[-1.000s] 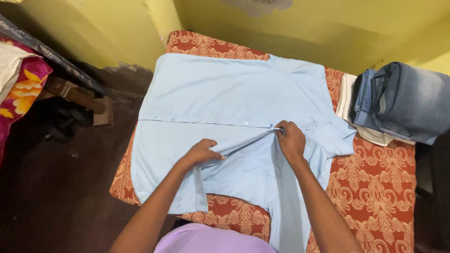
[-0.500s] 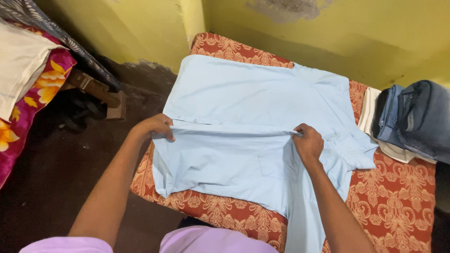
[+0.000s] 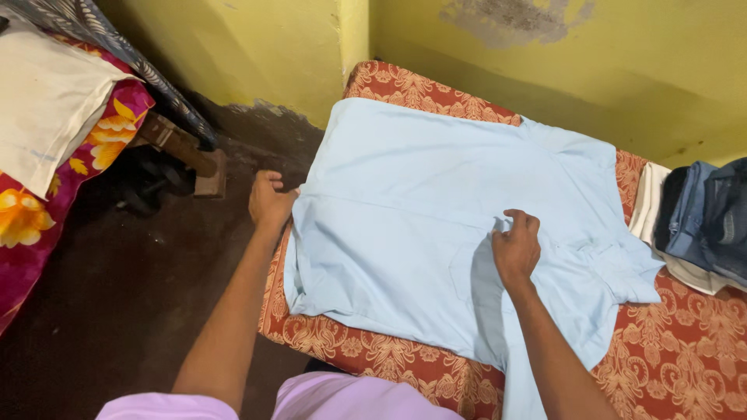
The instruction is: The person smooths out a shirt on a patterned surface, aligns the button plackets, and fastens the buttons one by one from top to bottom.
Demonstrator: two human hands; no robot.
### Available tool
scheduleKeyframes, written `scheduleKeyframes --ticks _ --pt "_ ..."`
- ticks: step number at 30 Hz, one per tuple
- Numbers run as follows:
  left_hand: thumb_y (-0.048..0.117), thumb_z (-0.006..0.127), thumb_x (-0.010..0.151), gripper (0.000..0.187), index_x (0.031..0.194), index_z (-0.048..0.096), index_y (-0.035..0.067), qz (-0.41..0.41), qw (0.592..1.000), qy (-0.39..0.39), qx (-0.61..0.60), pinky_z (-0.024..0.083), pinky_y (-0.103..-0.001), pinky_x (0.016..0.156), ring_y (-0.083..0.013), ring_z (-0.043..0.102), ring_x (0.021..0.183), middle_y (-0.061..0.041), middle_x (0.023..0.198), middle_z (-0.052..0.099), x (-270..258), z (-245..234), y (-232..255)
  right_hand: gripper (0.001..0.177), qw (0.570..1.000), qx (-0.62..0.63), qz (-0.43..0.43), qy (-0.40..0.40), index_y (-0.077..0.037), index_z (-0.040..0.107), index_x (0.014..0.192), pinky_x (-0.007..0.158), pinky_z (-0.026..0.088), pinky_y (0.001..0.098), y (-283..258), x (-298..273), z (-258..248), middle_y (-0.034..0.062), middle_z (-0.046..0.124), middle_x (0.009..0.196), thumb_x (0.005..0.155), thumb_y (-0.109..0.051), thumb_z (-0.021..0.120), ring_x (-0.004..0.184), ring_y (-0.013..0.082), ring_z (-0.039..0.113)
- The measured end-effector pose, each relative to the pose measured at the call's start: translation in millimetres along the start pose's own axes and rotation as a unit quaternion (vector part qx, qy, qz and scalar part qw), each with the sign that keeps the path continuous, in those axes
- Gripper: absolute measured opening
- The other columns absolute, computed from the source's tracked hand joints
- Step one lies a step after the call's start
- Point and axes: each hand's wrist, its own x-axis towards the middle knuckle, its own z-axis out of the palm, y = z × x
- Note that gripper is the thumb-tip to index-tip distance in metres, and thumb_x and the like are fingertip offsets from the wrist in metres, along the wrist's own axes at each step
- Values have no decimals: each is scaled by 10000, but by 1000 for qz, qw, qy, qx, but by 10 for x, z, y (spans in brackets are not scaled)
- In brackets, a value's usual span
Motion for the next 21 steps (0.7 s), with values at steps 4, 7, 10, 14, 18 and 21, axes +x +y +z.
scheduleKeyframes --ticks 4,7,10,14,18,21 --pt "190 853 786 271 956 664 95 11 1000 15 -14 517 -402 787 -245 668 897 -72 985 650 -729 -226 12 366 992 56 -95 -54 -72 645 1182 781 515 439 -523 -289 -25 154 564 1223 827 -6 705 917 315 657" --pt "225 872 767 257 821 663 87 20 999 30 0 491 -417 723 -247 611 810 -70 866 616 -1304 -482 130 273 978 101 -132 -129 -94 673 1097 746 526 400 -826 -543 -27 87 612 1151 841 1 676 896 282 660" --pt "270 888 728 322 733 631 76 -4 1000 -8 0 478 -421 695 -245 584 761 -63 804 583 -1674 -683 240 206 974 107 -132 -152 -95 694 1025 727 529 377 -1009 -795 21 49 646 1059 853 13 655 855 254 669" --pt "345 942 636 450 638 590 64 75 989 -78 100 433 -435 826 -291 548 771 -66 747 565 -1930 -853 292 174 960 129 -199 -151 -90 704 963 727 531 379 -1029 -1070 69 53 658 985 835 20 661 874 262 666" --pt "272 903 652 357 698 598 91 109 984 -77 115 391 -448 841 -284 557 850 -62 793 567 -2067 -945 206 180 945 131 -236 -187 -106 706 955 720 545 376 -1023 -1338 72 46 662 974 831 12 652 859 258 677" --pt "233 867 697 272 744 624 121 124 983 -49 125 378 -439 851 -257 569 936 -25 842 592 -2108 -951 74 144 932 131 -258 -221 -107 700 965 698 546 378 -1056 -1511 34 42 663 963 842 -37 676 838 260 676"
